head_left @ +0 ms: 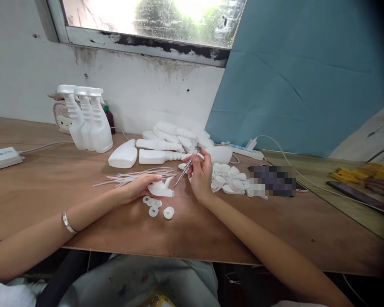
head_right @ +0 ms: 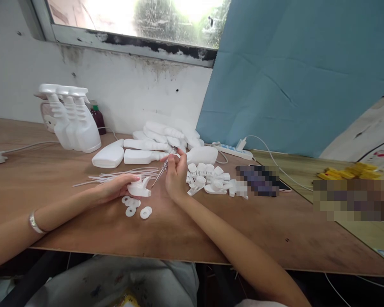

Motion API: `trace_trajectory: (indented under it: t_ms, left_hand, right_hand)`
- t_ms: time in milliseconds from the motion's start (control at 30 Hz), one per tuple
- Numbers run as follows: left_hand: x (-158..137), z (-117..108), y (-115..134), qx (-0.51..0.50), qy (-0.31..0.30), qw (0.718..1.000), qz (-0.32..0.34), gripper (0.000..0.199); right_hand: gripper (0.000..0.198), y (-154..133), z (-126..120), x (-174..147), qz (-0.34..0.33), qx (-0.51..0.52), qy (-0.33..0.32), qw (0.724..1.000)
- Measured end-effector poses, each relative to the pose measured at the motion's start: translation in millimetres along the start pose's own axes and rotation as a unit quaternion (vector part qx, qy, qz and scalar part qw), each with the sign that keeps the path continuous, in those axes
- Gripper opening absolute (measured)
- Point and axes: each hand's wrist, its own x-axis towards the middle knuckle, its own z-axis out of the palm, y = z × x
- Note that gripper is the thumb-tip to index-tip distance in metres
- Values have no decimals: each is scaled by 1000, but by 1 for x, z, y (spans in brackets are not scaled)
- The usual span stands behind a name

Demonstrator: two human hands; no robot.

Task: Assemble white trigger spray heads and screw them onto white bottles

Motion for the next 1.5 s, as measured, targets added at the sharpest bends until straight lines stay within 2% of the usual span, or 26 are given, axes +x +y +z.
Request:
trace_trajectory:
  t_ms: [233, 400, 500, 600, 700, 867, 967, 1067, 1167, 1267, 1367, 1433, 1500]
  left_hand:
    - [-2, 5, -5, -28, -60, 998, -15, 28]
    - [-3, 4, -1, 72, -20, 996, 51, 35]
    - [-3, 2, 0, 131, 21, 988, 81, 38]
    - [-1, -1, -3, 206, 58, 969, 127, 38]
    - [1, -4, -5, 260, 58, 949, 170, 37]
    - [4, -7, -6, 331, 34, 919, 214, 33]
    - [3, -7, -5, 381, 32, 889, 254, 31]
    - [-1, -6, -3, 431, 34, 852, 295, 26]
    - [-6, -4, -2, 488, 38, 814, 313, 23]
    - [-9, -4, -3, 540, 50, 777, 319, 23]
    - [-10, -4, -3, 562, 60, 763, 314, 22]
    - [-10, -4, -3, 567, 60, 759, 314, 21]
    - [-10, -4, -3, 570, 55, 754, 322, 20]
  right_hand:
    - [28, -11, 1, 0, -111, 53, 20, 992]
    - [25, -13, 3, -8, -156, 37, -7, 987]
    - [28, -11, 6, -19, -177, 15, -50, 983]
    - [35, -6, 7, -29, -208, -12, -103, 973]
    - [45, 1, 6, -34, -290, -62, -144, 944]
    - [52, 9, 3, -32, -435, -144, -170, 873]
    - [43, 10, 1, -32, -504, -207, -174, 820]
    - [27, 8, -2, -36, -585, -214, -184, 760]
    - [16, 4, -5, -40, -621, -212, -220, 722]
    - [14, 2, -7, -42, -631, -214, -226, 710]
    - [11, 3, -6, -43, -644, -223, -216, 699]
    - [10, 5, -5, -44, -634, -224, -217, 708]
    - [12, 8, -4, -44, -596, -227, -226, 736]
